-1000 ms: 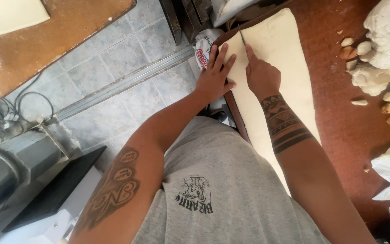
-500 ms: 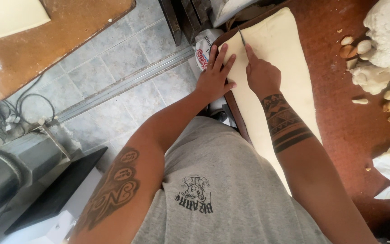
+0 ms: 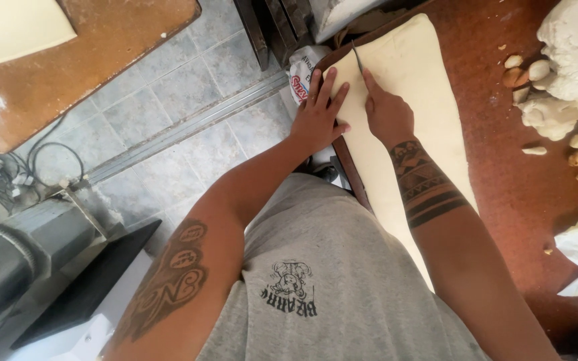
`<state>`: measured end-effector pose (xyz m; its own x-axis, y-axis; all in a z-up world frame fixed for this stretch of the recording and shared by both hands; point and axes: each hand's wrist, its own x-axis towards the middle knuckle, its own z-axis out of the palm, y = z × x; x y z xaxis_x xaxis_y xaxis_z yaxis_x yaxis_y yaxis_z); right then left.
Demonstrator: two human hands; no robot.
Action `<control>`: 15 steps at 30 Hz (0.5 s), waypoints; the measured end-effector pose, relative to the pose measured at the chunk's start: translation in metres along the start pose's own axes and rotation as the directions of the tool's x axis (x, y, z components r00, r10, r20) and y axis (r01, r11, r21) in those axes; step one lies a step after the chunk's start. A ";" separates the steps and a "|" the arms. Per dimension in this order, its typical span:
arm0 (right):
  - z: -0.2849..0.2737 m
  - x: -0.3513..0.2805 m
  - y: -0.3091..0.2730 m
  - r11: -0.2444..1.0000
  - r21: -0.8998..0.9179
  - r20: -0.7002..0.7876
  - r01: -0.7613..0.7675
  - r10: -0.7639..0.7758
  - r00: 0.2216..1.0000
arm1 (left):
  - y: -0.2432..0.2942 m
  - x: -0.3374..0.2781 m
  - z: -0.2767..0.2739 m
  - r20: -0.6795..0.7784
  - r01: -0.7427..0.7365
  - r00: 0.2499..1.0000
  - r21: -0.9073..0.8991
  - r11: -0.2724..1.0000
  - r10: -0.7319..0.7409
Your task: The person uses a knife to cut a large sheet of dough into long strips on a wooden table. They then roll each strip into a cylindrical shape by hand and arrange them on the table.
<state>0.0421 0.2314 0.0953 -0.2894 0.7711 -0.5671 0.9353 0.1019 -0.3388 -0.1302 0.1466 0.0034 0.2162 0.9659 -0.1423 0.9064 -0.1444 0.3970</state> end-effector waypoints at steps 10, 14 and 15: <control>0.007 0.007 0.004 0.978 -0.206 -0.029 0.024 -0.030 0.999 | 0.010 0.003 -0.010 -0.066 0.028 0.998 0.134 0.991 -0.020; 0.013 0.013 0.010 0.971 -0.233 -0.040 0.061 -0.072 0.997 | 0.019 0.012 -0.016 -0.046 0.061 0.998 0.179 0.982 -0.053; 0.015 0.015 0.013 0.965 -0.250 -0.046 0.075 -0.089 0.995 | 0.020 0.013 -0.016 -0.119 0.020 0.993 0.243 0.970 0.009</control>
<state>0.0465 0.2354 0.0712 -0.3620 0.7872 -0.4992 0.9321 0.3132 -0.1820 -0.1151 0.1601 0.0244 0.1797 0.9833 -0.0298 0.9716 -0.1726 0.1619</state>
